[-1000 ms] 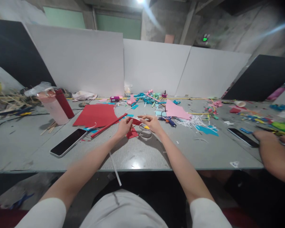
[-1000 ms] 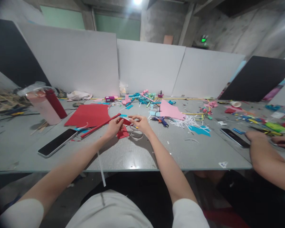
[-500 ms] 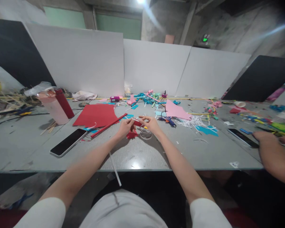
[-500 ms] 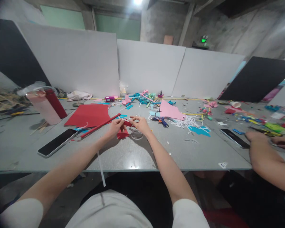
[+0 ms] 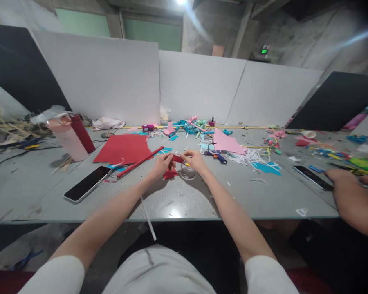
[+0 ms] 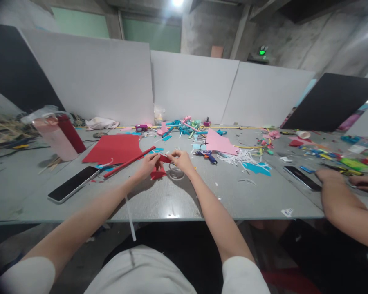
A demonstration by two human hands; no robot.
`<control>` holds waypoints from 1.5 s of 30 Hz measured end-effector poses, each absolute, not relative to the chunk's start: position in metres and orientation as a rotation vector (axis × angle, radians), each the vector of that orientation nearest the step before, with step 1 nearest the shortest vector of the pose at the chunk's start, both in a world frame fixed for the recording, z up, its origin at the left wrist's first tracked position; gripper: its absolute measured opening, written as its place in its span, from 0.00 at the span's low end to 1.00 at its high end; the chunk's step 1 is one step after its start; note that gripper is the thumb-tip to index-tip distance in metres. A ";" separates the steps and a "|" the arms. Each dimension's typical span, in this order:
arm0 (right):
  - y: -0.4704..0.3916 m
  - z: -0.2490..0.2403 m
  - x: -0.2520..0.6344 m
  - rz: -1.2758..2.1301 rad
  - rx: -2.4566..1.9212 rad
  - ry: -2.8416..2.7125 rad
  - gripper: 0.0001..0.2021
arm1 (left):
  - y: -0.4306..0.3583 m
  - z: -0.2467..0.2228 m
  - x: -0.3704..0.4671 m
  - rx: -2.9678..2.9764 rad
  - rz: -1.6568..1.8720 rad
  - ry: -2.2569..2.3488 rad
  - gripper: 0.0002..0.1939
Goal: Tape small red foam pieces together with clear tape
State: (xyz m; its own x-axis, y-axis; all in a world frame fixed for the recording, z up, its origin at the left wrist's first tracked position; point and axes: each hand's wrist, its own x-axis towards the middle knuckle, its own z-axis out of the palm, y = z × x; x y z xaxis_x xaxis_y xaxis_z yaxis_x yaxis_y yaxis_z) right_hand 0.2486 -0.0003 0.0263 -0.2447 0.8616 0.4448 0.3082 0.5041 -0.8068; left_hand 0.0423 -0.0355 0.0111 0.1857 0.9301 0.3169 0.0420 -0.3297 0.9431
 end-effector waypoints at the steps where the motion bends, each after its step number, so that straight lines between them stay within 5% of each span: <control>1: 0.000 0.026 0.249 0.731 -0.983 -1.795 0.22 | -0.036 0.011 0.042 1.589 1.281 0.953 0.21; 45: -0.006 0.028 0.249 0.742 -1.004 -1.843 0.18 | -0.039 0.010 0.042 1.703 1.311 1.115 0.23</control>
